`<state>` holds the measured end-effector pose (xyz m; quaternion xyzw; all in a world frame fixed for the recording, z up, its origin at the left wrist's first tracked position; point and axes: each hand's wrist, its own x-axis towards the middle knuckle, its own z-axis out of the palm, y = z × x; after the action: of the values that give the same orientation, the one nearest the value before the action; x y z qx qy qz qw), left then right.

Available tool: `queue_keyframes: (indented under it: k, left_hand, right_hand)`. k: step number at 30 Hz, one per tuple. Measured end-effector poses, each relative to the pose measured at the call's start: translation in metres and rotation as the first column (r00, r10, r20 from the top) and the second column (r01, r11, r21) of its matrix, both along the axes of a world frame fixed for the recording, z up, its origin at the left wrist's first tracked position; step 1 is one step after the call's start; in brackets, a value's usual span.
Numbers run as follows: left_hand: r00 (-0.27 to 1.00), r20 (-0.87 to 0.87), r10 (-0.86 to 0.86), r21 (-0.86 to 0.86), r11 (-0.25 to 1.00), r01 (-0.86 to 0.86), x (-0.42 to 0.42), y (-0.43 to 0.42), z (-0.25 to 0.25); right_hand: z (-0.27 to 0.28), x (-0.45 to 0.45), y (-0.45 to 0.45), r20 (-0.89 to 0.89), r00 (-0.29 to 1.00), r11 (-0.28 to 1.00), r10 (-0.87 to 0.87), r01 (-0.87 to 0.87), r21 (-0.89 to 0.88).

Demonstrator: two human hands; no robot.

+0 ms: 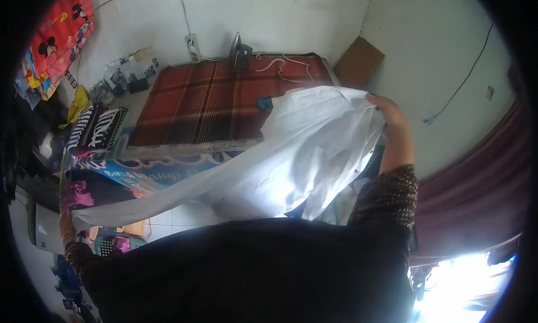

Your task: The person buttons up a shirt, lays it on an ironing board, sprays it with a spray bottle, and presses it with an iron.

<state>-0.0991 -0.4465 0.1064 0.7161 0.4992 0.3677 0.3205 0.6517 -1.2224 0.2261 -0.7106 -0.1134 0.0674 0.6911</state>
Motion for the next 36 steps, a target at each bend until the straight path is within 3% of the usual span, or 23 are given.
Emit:
queue_keyframes:
  k: [1, 2, 3, 7, 8, 9, 10, 11, 12, 13, 14, 15, 17, 19, 22, 23, 25, 29, 31, 33, 34, 35, 36]
  left_hand:
    - [1.0, 0.003, 0.007, -0.002, 1.0, -0.007, -0.007, 0.001, -0.004]
    - [0.907, -0.257, 0.333, 0.177, 0.939, -0.295, -0.005, -0.012, 0.0]
    - [0.651, -0.425, 0.629, 0.409, 0.775, -0.482, -0.002, -0.026, 0.001]
    - [0.55, -0.193, 0.812, 0.507, 0.563, -0.653, -0.001, -0.034, -0.024]
    - [0.305, -0.468, 0.829, 0.831, 0.531, -0.167, 0.002, 0.002, -0.057]
    - [-0.058, -0.525, 0.849, 0.761, 0.499, 0.416, 0.005, 0.019, -0.073]
    - [0.451, -0.847, 0.282, 0.373, 0.919, 0.127, 0.075, -0.061, -0.02]
    - [0.27, -0.928, 0.258, 0.372, 0.694, 0.616, 0.103, -0.036, -0.042]
    - [0.341, -0.939, 0.046, 0.279, 0.68, 0.678, 0.198, -0.128, 0.013]
    - [0.562, -0.589, -0.581, -0.122, 0.751, 0.649, 0.248, -0.175, 0.025]
    - [0.73, 0.092, -0.677, -0.486, 0.609, 0.627, 0.297, -0.223, 0.036]
    - [0.639, 0.347, -0.687, -0.521, 0.425, 0.74, 0.331, -0.305, 0.075]
    - [0.406, 0.662, -0.63, -0.49, 0.047, 0.87, 0.373, -0.383, 0.094]
    - [0.419, 0.689, -0.591, -0.504, 0.025, 0.863, 0.396, -0.398, 0.083]
    - [0.401, 0.741, -0.539, -0.434, 0.071, 0.898, 0.402, -0.384, 0.077]
    - [0.406, 0.736, -0.542, -0.438, 0.076, 0.896, 0.399, -0.382, 0.084]
    - [0.437, 0.607, -0.663, -0.459, 0.157, 0.875, 0.392, -0.386, 0.12]
    - [0.312, 0.499, -0.809, -0.447, 0.068, 0.892, 0.397, -0.393, 0.15]
    - [0.222, 0.388, -0.895, -0.417, 0.044, 0.908, 0.402, -0.385, 0.164]
    - [0.039, 0.095, -0.995, -0.299, 0.009, 0.954, 0.404, -0.38, 0.185]
    - [0.049, 0.093, -0.994, -0.301, 0.018, 0.953, 0.403, -0.376, 0.195]
    - [0.127, -0.149, -0.981, -0.278, 0.164, 0.946, 0.401, -0.372, 0.204]
    - [0.201, -0.379, -0.903, -0.222, 0.3, 0.928, 0.399, -0.368, 0.208]
  right_hand:
    - [0.001, -0.001, 0.004, 0.003, 1.0, 1.0, 0.007, -0.007, -0.002]
    - [0.003, -0.006, 0.008, -0.033, 0.999, 0.999, 0.009, -0.007, 0.045]
    - [0.003, -0.008, 0.01, -0.048, 0.999, 0.998, 0.011, -0.008, 0.066]
    - [0.004, -0.022, 0.025, 0.084, 0.996, 0.986, 0.034, -0.047, 0.16]
    - [0.019, -0.045, 0.046, 0.023, 0.997, 0.976, 0.072, -0.075, 0.203]
    - [0.021, -0.059, 0.064, -0.008, 0.995, 0.97, 0.096, -0.091, 0.223]
    - [0.022, -0.072, 0.083, -0.039, 0.992, 0.964, 0.119, -0.106, 0.243]
    - [0.015, -0.077, 0.097, 0.055, 0.966, 0.96, 0.254, -0.259, 0.108]
    - [0.008, -0.084, 0.113, 0.13, 0.909, 0.918, 0.396, -0.395, -0.037]
    - [0.002, -0.097, 0.134, 0.182, 0.823, 0.84, 0.538, -0.508, -0.19]
    - [0.011, -0.15, 0.161, 0.066, 0.763, 0.765, 0.644, -0.644, -0.022]
    - [0.018, -0.191, 0.182, 0.139, 0.756, 0.744, 0.64, -0.564, -0.359]
    - [-0.015, -0.242, 0.214, 0.458, 0.4, 0.597, 0.794, -0.654, -0.465]
    - [-0.027, -0.272, 0.223, 0.428, 0.2, 0.45, 0.881, -0.635, -0.628]
    - [-0.018, -0.258, 0.214, 0.549, 0.006, 0.431, 0.836, -0.626, -0.65]
    - [-0.017, -0.246, 0.211, 0.553, 0.006, 0.433, 0.833, -0.631, -0.644]
    - [-0.016, -0.212, 0.212, 0.812, 0.32, 0.747, 0.488, -0.634, -0.199]
    - [-0.042, -0.182, 0.24, 0.688, 0.417, 0.742, 0.593, -0.615, -0.267]
    - [-0.048, -0.181, 0.247, 0.035, 0.229, 0.229, 0.973, -0.927, -0.296]
    - [-0.055, -0.167, 0.26, -0.071, 0.111, 0.089, 0.991, -0.96, -0.266]
    - [-0.05, -0.161, 0.26, -0.007, 0.263, 0.241, 0.965, -0.893, -0.38]
    - [-0.045, -0.155, 0.259, 0.074, 0.398, 0.384, 0.914, -0.792, -0.476]
    - [-0.041, -0.146, 0.257, 0.044, 0.441, 0.43, 0.896, -0.843, -0.324]
